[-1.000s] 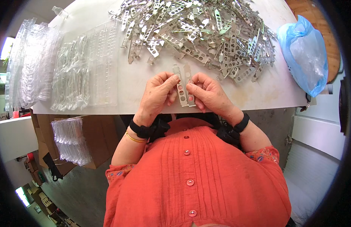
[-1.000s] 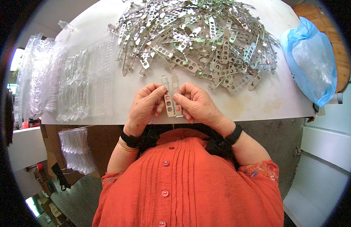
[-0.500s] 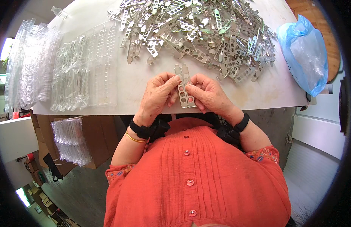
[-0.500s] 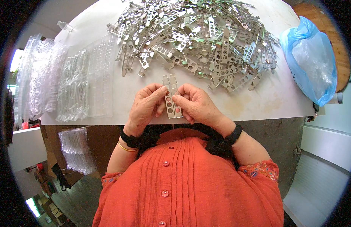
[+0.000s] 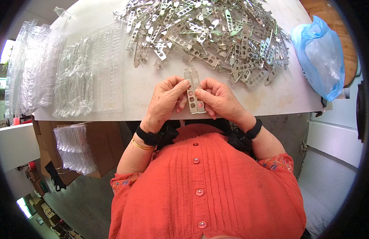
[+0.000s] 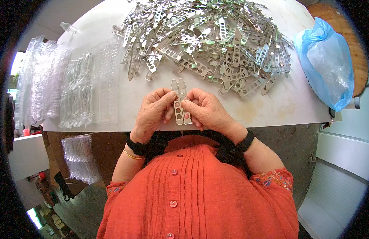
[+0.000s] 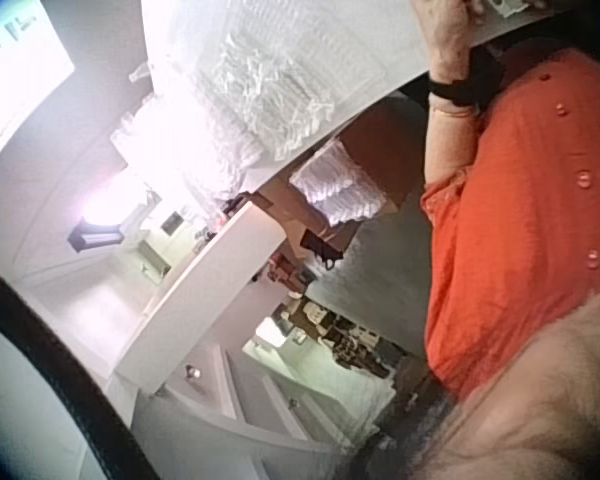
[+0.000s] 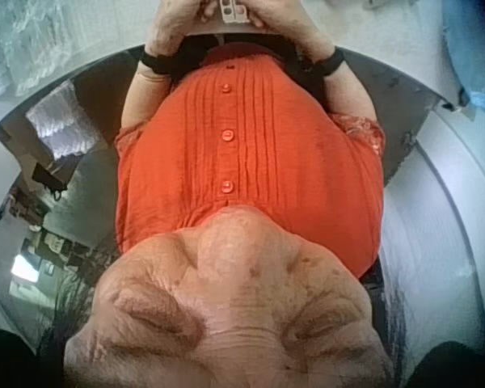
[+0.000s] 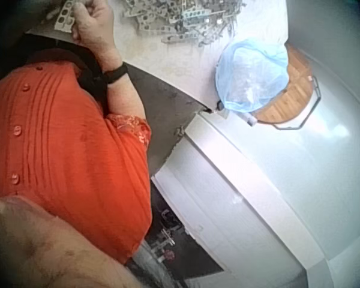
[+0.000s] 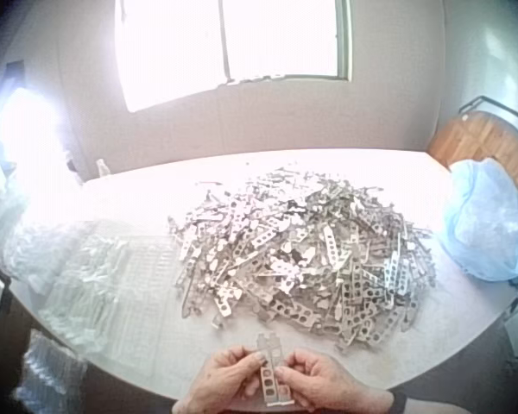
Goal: Manually assemble and bag small metal and plastic components at a workstation.
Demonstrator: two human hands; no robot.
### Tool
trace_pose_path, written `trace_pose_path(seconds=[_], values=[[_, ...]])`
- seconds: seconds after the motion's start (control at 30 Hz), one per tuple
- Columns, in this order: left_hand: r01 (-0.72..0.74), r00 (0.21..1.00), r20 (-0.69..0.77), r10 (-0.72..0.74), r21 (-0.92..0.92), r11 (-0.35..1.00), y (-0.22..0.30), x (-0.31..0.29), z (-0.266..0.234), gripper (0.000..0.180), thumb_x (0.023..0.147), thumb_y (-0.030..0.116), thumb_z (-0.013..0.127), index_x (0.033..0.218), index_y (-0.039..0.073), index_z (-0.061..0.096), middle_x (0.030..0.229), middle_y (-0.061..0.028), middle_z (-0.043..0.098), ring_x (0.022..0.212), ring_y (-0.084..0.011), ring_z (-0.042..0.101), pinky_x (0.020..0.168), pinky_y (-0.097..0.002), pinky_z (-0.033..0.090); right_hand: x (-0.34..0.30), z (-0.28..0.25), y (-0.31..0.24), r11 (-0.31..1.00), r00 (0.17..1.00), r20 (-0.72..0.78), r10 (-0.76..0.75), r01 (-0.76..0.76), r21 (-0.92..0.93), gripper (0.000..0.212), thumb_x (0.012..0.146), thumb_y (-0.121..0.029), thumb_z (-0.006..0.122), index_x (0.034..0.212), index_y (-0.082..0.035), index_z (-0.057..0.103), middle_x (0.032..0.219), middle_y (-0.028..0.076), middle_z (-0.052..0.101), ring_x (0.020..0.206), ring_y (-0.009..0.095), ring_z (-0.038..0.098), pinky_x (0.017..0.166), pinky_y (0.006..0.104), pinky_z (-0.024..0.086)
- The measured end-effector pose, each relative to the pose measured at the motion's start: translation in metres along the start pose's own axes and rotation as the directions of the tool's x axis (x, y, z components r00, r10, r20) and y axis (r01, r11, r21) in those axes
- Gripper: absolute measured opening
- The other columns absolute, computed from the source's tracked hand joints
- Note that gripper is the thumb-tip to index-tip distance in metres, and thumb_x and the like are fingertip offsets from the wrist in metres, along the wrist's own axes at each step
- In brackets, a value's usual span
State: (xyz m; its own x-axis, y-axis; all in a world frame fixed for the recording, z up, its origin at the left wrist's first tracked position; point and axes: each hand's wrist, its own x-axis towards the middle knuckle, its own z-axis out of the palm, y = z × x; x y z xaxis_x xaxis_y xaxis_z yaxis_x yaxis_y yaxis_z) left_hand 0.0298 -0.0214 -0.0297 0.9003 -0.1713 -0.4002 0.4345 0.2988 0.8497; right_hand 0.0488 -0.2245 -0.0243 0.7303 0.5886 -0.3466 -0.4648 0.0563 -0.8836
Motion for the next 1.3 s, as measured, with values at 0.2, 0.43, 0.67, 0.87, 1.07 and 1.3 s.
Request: trace_pose_path(seconds=[0.2, 0.43, 0.67, 0.87, 1.07, 1.3], values=[[0.004, 1.0, -0.002, -0.004, -0.008, 1.0, -0.0002, 0.0005, 0.0003, 0.02, 0.101, 0.022, 0.062, 0.098, 0.002, 0.062, 0.074, -0.0026, 0.064, 0.045, -0.0061, 0.051, 0.038, -0.0204, 0.037, -0.0002, 0.0001, -0.0001, 1.0, 1.0, -0.004, 0.002, -0.002, -0.001, 0.019, 0.102, -0.023, 0.058, 0.1, -0.005, 0.053, 0.071, 0.0, 0.061, 0.041, 0.004, 0.048, 0.035, 0.0199, 0.035], [-0.001, 1.0, 0.01, 0.001, -0.021, 1.0, -0.0012, 0.0004, -0.0002, 0.02, 0.101, 0.022, 0.062, 0.098, 0.002, 0.062, 0.074, -0.0026, 0.063, 0.045, -0.0063, 0.05, 0.038, -0.0206, 0.037, -0.0004, 0.0001, -0.0007, 1.0, 1.0, -0.008, 0.007, -0.007, -0.013, 0.02, 0.102, -0.024, 0.058, 0.1, -0.005, 0.053, 0.071, 0.0, 0.061, 0.041, 0.004, 0.048, 0.035, 0.0199, 0.036], [-0.004, 1.0, 0.003, 0.004, -0.018, 1.0, -0.0017, 0.0001, 0.0, 0.021, 0.101, 0.022, 0.061, 0.098, 0.001, 0.062, 0.074, -0.0031, 0.064, 0.045, -0.0064, 0.05, 0.038, -0.0205, 0.037, -0.0004, -0.0005, -0.0001, 1.0, 1.0, -0.008, -0.002, 0.002, -0.027, 0.021, 0.102, -0.025, 0.058, 0.101, -0.004, 0.053, 0.07, 0.0, 0.061, 0.042, 0.004, 0.049, 0.035, 0.0199, 0.037], [-0.01, 1.0, 0.013, 0.011, -0.022, 1.0, -0.0027, 0.0006, -0.0006, 0.021, 0.102, 0.022, 0.06, 0.099, 0.002, 0.062, 0.075, -0.003, 0.064, 0.045, -0.0064, 0.05, 0.038, -0.0203, 0.037, -0.0002, -0.0007, 0.0015, 1.0, 1.0, -0.004, -0.003, 0.003, -0.024, 0.02, 0.102, -0.024, 0.058, 0.1, -0.004, 0.053, 0.07, 0.0, 0.061, 0.042, 0.004, 0.049, 0.035, 0.02, 0.037], [-0.014, 1.0, 0.019, 0.014, -0.034, 0.999, -0.003, 0.0008, -0.0004, 0.02, 0.102, 0.022, 0.06, 0.099, 0.002, 0.062, 0.075, -0.0026, 0.064, 0.045, -0.006, 0.051, 0.038, -0.0197, 0.037, -0.0002, -0.0006, 0.0007, 1.0, 1.0, -0.001, 0.004, -0.004, -0.023, 0.02, 0.102, -0.023, 0.058, 0.1, -0.005, 0.053, 0.07, 0.0, 0.061, 0.042, 0.004, 0.049, 0.035, 0.02, 0.037], [-0.013, 1.0, 0.024, 0.014, -0.031, 0.999, -0.0041, 0.0014, -0.0015, 0.02, 0.102, 0.021, 0.06, 0.098, 0.002, 0.062, 0.073, -0.0024, 0.064, 0.045, -0.0058, 0.051, 0.038, -0.0196, 0.037, -0.0006, -0.0003, -0.0002, 1.0, 1.0, 0.0, 0.007, -0.007, -0.026, 0.019, 0.102, -0.023, 0.058, 0.1, -0.005, 0.053, 0.07, 0.0, 0.061, 0.042, 0.004, 0.049, 0.035, 0.0198, 0.036]])
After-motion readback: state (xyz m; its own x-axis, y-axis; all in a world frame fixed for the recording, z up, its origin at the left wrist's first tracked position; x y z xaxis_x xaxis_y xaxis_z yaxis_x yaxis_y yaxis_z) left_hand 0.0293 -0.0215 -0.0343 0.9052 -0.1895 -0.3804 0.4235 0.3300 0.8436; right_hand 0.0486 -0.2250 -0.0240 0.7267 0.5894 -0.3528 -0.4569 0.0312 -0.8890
